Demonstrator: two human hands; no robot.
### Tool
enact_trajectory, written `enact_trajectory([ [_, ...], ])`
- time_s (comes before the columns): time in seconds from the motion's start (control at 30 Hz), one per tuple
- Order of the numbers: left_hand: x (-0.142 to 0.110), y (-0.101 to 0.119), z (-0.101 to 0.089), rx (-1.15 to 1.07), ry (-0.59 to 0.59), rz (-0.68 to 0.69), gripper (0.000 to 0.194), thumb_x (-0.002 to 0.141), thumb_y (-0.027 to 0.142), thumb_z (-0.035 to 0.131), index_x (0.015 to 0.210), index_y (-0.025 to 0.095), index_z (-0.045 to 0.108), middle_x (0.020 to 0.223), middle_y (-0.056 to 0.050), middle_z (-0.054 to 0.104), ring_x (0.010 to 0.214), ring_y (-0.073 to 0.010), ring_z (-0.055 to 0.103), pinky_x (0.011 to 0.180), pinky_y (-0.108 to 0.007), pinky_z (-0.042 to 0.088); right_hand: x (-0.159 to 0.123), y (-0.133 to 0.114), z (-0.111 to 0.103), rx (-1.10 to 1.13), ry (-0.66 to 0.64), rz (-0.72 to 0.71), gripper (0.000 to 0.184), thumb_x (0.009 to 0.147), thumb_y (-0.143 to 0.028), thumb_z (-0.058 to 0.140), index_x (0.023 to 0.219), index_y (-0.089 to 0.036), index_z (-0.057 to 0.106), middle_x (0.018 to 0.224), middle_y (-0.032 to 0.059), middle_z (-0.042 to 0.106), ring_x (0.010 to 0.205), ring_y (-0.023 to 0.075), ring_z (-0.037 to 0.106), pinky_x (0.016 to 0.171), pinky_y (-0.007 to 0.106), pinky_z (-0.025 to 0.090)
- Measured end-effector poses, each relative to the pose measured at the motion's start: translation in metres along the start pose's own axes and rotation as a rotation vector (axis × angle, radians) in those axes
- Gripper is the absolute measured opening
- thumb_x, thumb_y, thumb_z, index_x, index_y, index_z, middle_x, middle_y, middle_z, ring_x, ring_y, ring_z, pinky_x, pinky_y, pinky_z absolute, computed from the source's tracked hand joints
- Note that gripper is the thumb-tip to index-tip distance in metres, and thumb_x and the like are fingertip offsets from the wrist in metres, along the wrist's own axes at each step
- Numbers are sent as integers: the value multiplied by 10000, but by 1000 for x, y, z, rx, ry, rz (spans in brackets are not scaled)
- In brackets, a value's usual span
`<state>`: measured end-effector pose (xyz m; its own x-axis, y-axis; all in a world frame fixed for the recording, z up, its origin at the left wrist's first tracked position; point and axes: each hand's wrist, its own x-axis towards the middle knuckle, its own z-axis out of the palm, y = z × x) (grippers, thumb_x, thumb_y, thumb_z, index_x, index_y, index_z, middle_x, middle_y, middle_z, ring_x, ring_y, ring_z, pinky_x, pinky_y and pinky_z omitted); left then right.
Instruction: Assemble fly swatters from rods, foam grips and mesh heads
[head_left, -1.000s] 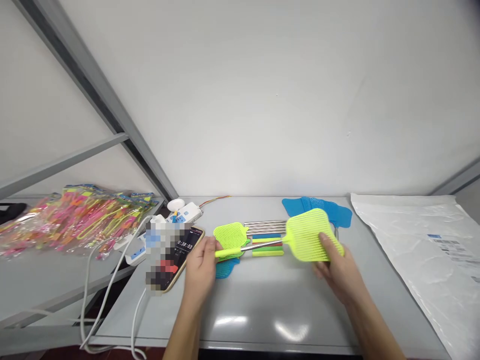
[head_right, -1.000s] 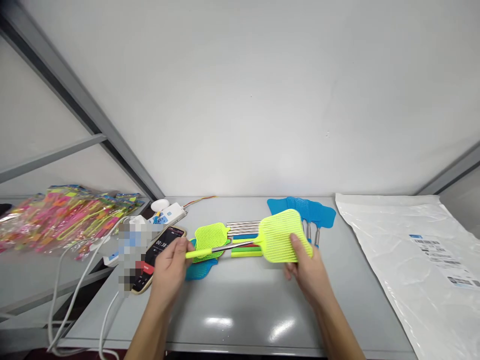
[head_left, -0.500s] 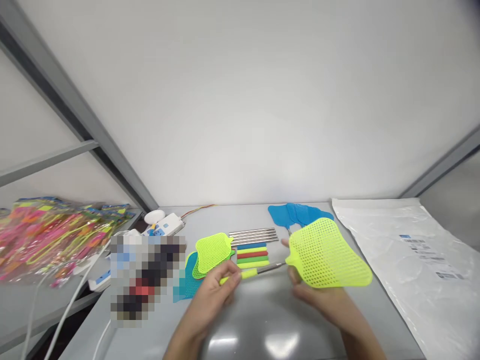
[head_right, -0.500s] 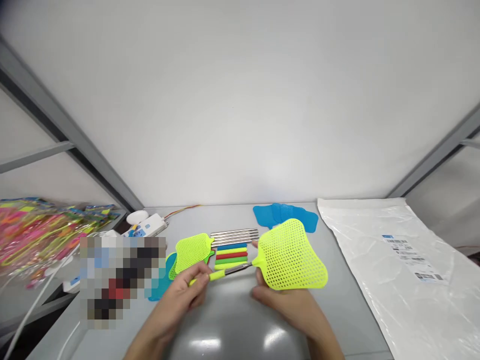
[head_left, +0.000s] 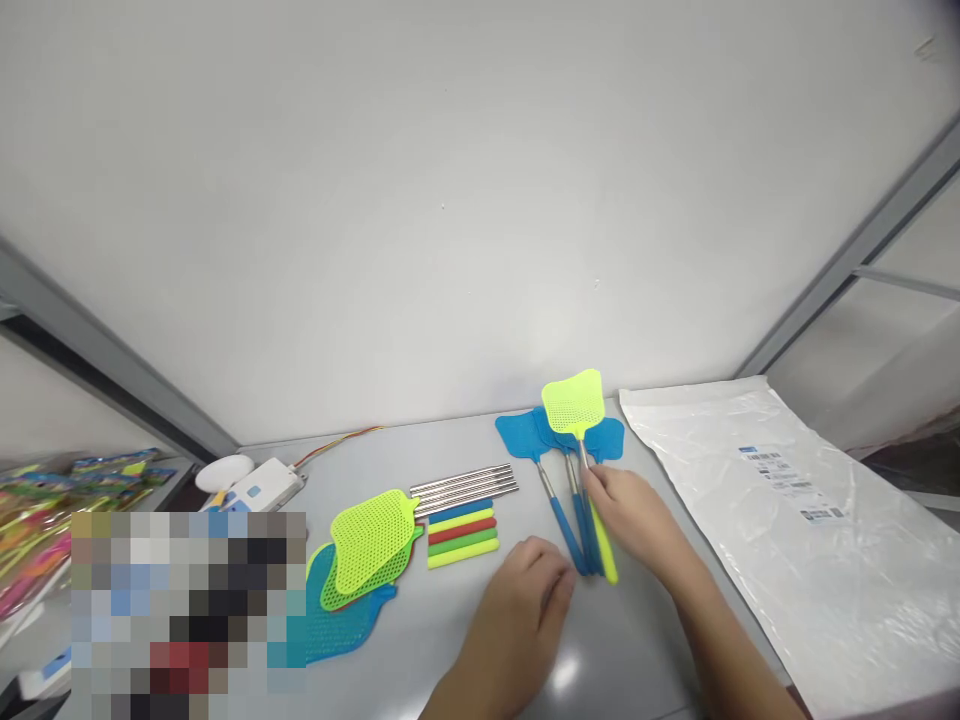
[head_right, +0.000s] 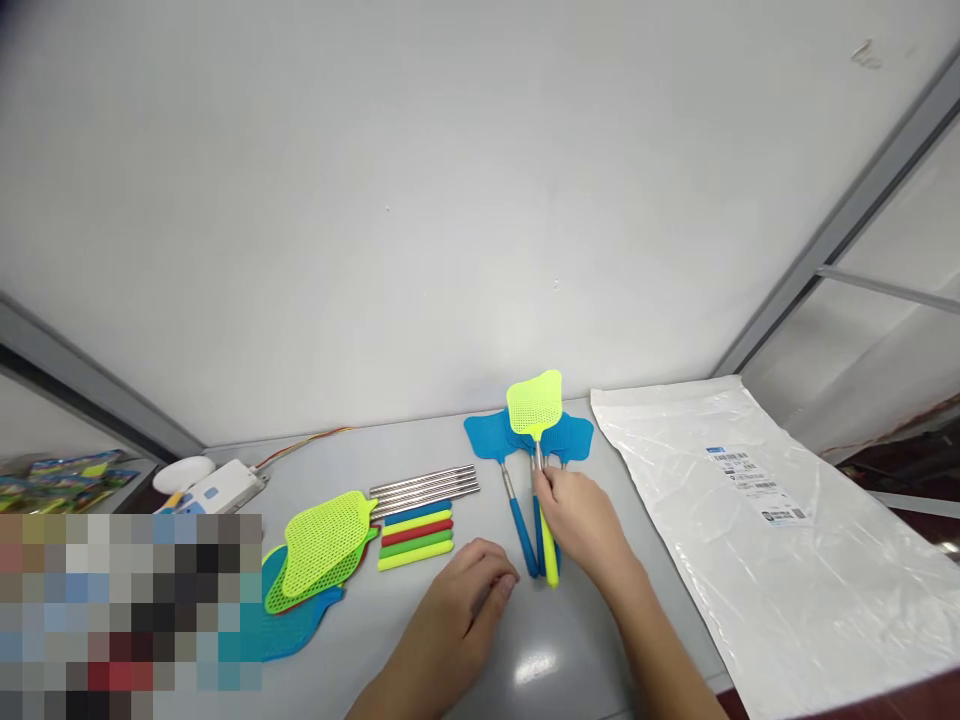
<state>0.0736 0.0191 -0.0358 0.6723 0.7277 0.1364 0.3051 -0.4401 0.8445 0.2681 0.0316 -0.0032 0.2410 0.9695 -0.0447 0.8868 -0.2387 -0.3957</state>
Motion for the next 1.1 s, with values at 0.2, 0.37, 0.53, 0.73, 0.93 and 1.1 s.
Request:
enact_trajectory([
  [0.2, 1, -22, 1, 223, 76, 28, 226, 983, 214, 366, 884, 195, 569, 936, -68, 559, 874, -207, 517, 806, -363, 450, 47, -18, 5, -237, -31, -43, 422, 925, -313, 370, 571, -178, 559, 615, 84, 619, 596, 207, 575, 528, 286, 247],
  [0.37, 3, -20, 6, 245, 38, 77, 201, 965, 192, 394, 872, 200, 572, 936, -66, 572, 871, -206, 535, 793, -356, 476, 53, -20, 16, -336, -67, -43, 419, 913, -326, 373, 636, -161, 640, 652, 110, 654, 630, 235, 617, 550, 288, 296],
  [0.53, 4, -18, 12, 257, 11, 115, 175, 947, 172, 417, 870, 188, 574, 918, -65, 585, 856, -203, 549, 751, -338, 489, 50, -11, 20, -393, -111, -60, 405, 905, -340, 388, 679, -153, 667, 668, 117, 670, 693, 256, 649, 616, 308, 351],
  [0.73, 7, -17, 14, 253, -14, 104, 180, 950, 188, 417, 876, 191, 581, 931, -68, 592, 871, -203, 551, 748, -325, 485, 53, -5, 22, -440, -137, -129, 348, 900, -273, 392, 742, -142, 672, 742, 137, 694, 750, 265, 658, 709, 346, 362],
  [0.93, 5, -17, 11, 266, 3, 126, 180, 940, 193, 431, 902, 190, 607, 923, -76, 607, 860, -201, 563, 749, -309, 471, 48, 0, 25, -483, -131, -220, 356, 922, -224, 370, 709, -150, 646, 777, 142, 709, 752, 258, 658, 735, 368, 343],
  [1.1, -11, -23, -11, 318, 120, 91, 188, 950, 218, 423, 905, 182, 603, 936, -70, 606, 857, -187, 558, 744, -297, 453, 45, -12, 23, -496, -81, -324, 373, 970, -297, 326, 764, -169, 609, 729, 115, 700, 711, 254, 654, 717, 373, 331],
])
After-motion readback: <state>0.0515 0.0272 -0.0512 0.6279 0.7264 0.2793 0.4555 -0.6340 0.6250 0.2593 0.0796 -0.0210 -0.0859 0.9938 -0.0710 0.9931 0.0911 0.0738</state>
